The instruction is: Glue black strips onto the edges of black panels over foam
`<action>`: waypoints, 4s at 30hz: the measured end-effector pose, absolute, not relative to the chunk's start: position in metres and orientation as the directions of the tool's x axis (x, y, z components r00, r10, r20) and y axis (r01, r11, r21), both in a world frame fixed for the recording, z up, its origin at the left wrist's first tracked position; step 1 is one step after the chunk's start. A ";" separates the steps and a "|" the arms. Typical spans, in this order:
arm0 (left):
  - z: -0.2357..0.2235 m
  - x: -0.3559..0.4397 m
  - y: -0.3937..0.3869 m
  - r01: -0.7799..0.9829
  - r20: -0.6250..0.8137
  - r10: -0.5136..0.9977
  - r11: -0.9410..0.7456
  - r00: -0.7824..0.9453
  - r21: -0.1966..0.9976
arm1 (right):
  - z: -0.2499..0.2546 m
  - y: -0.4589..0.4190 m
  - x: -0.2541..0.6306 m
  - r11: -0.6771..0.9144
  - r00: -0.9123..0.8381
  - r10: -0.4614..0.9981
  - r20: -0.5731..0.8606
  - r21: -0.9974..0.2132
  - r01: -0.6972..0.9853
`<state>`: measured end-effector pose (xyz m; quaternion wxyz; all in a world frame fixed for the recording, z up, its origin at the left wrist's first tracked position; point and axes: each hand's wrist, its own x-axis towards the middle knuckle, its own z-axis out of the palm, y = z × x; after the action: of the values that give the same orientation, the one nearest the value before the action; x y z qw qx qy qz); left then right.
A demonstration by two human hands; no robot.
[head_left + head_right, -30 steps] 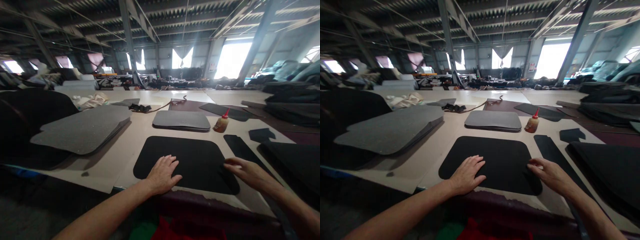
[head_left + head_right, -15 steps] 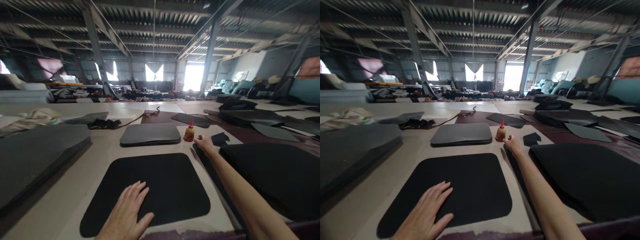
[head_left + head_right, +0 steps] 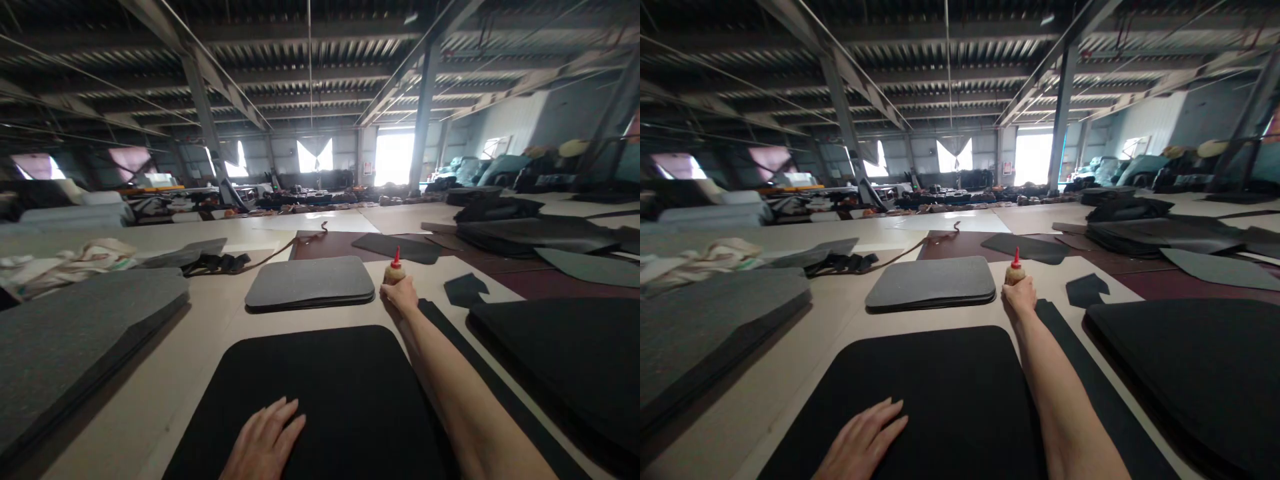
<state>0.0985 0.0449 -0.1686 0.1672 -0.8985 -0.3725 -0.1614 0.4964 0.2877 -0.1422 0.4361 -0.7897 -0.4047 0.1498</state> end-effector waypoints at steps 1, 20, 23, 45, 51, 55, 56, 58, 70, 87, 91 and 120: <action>-0.169 0.099 0.045 0.726 0.412 0.622 -0.667 0.667 -0.168 | -0.141 0.285 0.496 -0.285 0.633 0.766 0.113 -0.823 0.492; -0.139 0.126 0.014 0.824 0.207 0.866 -0.498 0.456 0.271 | -0.079 0.088 0.419 -0.046 -0.488 0.866 0.113 -0.952 -0.303; -0.141 0.125 0.012 0.806 0.223 0.868 -0.495 0.443 0.325 | -0.081 0.071 0.404 -0.101 -0.560 0.822 0.104 -0.941 -0.323; -0.146 0.127 0.014 0.801 0.297 0.801 -0.578 0.519 0.157 | -0.052 0.051 0.311 0.086 -0.312 0.941 0.129 -0.985 -0.147; -0.145 0.127 0.014 0.793 0.326 0.790 -0.588 0.519 0.162 | -0.054 0.051 0.284 0.332 -0.319 0.911 0.261 -0.924 0.192; -0.144 0.127 0.015 0.799 0.299 0.802 -0.578 0.517 0.168 | -0.056 0.051 0.281 0.482 -0.401 0.848 0.346 -0.818 0.313; -0.144 0.127 0.015 0.800 0.296 0.803 -0.576 0.517 0.167 | -0.056 0.051 0.281 0.502 -0.423 0.834 0.356 -0.807 0.311; -0.142 0.127 0.015 0.800 0.294 0.803 -0.576 0.518 0.165 | -0.057 0.050 0.281 0.506 -0.452 0.821 0.348 -0.810 0.296; -0.144 0.126 0.013 0.795 0.296 0.811 -0.571 0.505 0.206 | -0.059 0.057 0.276 0.100 -0.254 0.959 0.126 -0.989 -0.113; -0.145 0.128 0.016 0.810 0.210 0.835 -0.547 0.509 0.213 | -0.044 0.043 0.265 0.655 -0.488 0.746 0.453 -0.631 0.416; -0.148 0.130 0.016 0.831 0.205 0.853 -0.516 0.479 0.205 | -0.046 0.045 0.259 0.686 -0.572 0.709 0.411 -0.590 0.426; -0.142 0.128 0.017 0.816 0.117 0.836 -0.549 0.536 0.182 | -0.057 0.065 0.244 0.739 -0.725 0.614 0.313 -0.550 0.389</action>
<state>0.1279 0.0170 -0.1421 -0.0527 -0.8749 -0.4719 -0.0955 0.2444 0.0652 -0.0573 0.2447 -0.2785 -0.8999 0.2296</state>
